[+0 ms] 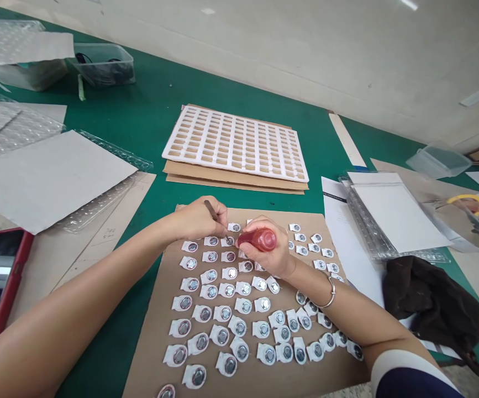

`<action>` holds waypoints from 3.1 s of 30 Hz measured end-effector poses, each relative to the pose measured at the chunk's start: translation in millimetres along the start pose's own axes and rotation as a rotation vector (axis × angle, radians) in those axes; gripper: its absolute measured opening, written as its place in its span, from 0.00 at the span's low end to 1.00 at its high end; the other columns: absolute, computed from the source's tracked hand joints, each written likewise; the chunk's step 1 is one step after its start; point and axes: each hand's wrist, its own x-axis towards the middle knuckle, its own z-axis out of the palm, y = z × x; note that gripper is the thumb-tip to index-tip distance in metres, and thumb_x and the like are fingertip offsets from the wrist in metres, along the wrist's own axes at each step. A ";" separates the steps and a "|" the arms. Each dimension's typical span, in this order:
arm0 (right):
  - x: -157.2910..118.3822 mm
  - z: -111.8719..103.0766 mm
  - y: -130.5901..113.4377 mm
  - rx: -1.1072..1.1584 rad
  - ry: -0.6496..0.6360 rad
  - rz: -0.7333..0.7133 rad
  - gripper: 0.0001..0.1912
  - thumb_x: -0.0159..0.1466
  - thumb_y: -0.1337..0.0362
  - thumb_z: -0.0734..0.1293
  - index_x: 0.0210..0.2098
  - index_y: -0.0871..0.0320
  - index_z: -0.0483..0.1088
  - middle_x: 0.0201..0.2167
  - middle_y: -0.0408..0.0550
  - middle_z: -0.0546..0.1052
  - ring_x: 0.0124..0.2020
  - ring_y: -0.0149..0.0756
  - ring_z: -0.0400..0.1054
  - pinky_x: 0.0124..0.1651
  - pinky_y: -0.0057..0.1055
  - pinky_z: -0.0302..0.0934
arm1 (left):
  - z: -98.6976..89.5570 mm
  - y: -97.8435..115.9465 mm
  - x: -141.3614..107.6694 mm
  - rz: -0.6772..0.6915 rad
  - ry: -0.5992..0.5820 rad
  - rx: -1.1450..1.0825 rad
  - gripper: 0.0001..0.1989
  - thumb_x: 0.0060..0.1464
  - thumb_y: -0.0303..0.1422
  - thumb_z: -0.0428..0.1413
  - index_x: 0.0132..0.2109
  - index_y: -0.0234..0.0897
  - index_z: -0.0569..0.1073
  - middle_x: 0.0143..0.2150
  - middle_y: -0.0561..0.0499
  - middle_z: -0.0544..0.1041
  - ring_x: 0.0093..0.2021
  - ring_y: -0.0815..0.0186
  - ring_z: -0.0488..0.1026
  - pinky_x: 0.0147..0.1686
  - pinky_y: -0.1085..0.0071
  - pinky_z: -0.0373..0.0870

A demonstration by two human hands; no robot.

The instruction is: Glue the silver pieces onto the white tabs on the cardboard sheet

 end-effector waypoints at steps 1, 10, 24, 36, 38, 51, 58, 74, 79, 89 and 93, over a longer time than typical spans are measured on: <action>0.4 0.1 -0.2 -0.003 0.004 0.001 0.14 0.51 0.63 0.73 0.36 0.55 0.69 0.31 0.45 0.72 0.32 0.34 0.69 0.35 0.35 0.67 | -0.1 0.1 0.1 0.002 -0.002 -0.001 0.05 0.39 0.34 0.57 0.25 0.36 0.72 0.22 0.53 0.73 0.20 0.70 0.66 0.19 0.75 0.56; 2.8 1.5 0.1 -0.008 0.012 -0.021 0.15 0.51 0.64 0.73 0.36 0.56 0.68 0.31 0.45 0.72 0.33 0.34 0.69 0.37 0.36 0.66 | -0.3 -1.4 1.4 0.024 -0.001 -0.026 0.05 0.39 0.33 0.58 0.24 0.36 0.72 0.21 0.54 0.72 0.20 0.71 0.65 0.19 0.76 0.56; 3.2 -1.4 0.7 -0.041 0.020 0.018 0.13 0.51 0.61 0.72 0.34 0.54 0.68 0.30 0.44 0.73 0.32 0.34 0.69 0.37 0.36 0.67 | 0.5 -7.8 5.4 0.033 -0.031 -0.039 0.05 0.40 0.33 0.58 0.26 0.37 0.72 0.20 0.55 0.72 0.19 0.72 0.65 0.17 0.77 0.55; 3.0 -2.8 3.3 -0.046 0.022 0.036 0.13 0.52 0.60 0.72 0.34 0.54 0.67 0.30 0.44 0.73 0.32 0.34 0.69 0.37 0.36 0.67 | -0.2 -8.1 5.4 0.034 -0.026 -0.026 0.05 0.40 0.34 0.58 0.26 0.37 0.72 0.20 0.56 0.71 0.19 0.72 0.64 0.18 0.77 0.55; 2.9 -2.7 4.2 -0.045 0.029 0.041 0.12 0.52 0.61 0.72 0.34 0.54 0.67 0.30 0.44 0.73 0.32 0.34 0.69 0.37 0.36 0.67 | -0.2 -8.2 5.5 0.034 -0.033 -0.039 0.05 0.40 0.34 0.58 0.26 0.37 0.71 0.20 0.56 0.71 0.19 0.72 0.64 0.18 0.77 0.56; 3.5 -3.5 6.4 -0.046 0.034 0.054 0.11 0.52 0.61 0.71 0.34 0.54 0.68 0.30 0.44 0.72 0.32 0.33 0.68 0.37 0.36 0.67 | -0.6 -5.2 4.4 0.013 -0.009 0.007 0.06 0.40 0.35 0.59 0.26 0.37 0.72 0.20 0.56 0.72 0.19 0.72 0.64 0.18 0.76 0.53; 3.3 -3.4 7.2 -0.042 0.029 0.060 0.11 0.53 0.61 0.71 0.34 0.54 0.67 0.30 0.44 0.72 0.32 0.34 0.68 0.37 0.36 0.67 | 0.2 -5.6 4.5 0.015 -0.013 -0.008 0.06 0.40 0.35 0.59 0.26 0.37 0.72 0.20 0.56 0.72 0.19 0.73 0.63 0.18 0.76 0.53; 4.6 -2.8 8.5 -0.041 0.062 0.058 0.11 0.53 0.61 0.71 0.33 0.55 0.67 0.29 0.43 0.72 0.32 0.34 0.68 0.37 0.35 0.67 | -1.2 -1.8 2.1 0.000 -0.008 0.009 0.06 0.40 0.35 0.59 0.25 0.37 0.72 0.19 0.57 0.71 0.19 0.73 0.63 0.17 0.77 0.52; 4.9 -2.8 8.5 -0.037 0.073 0.047 0.11 0.52 0.62 0.72 0.33 0.54 0.68 0.29 0.43 0.72 0.33 0.34 0.69 0.37 0.35 0.66 | -1.3 -1.2 2.0 0.007 0.000 0.006 0.06 0.39 0.35 0.58 0.25 0.37 0.73 0.19 0.57 0.71 0.18 0.73 0.63 0.17 0.77 0.52; 5.4 -2.0 9.2 -0.043 0.076 0.052 0.11 0.52 0.62 0.72 0.33 0.54 0.67 0.29 0.43 0.72 0.32 0.34 0.68 0.37 0.35 0.66 | -0.2 -2.2 2.8 0.014 0.007 -0.003 0.05 0.39 0.34 0.58 0.25 0.36 0.73 0.18 0.57 0.71 0.19 0.73 0.63 0.18 0.77 0.52; 5.7 -1.8 9.8 -0.044 0.069 0.057 0.12 0.52 0.62 0.72 0.34 0.54 0.67 0.30 0.44 0.72 0.32 0.34 0.68 0.38 0.36 0.66 | -0.2 -2.2 3.0 0.014 0.009 -0.004 0.05 0.39 0.34 0.58 0.25 0.37 0.73 0.18 0.57 0.70 0.19 0.73 0.63 0.17 0.77 0.53</action>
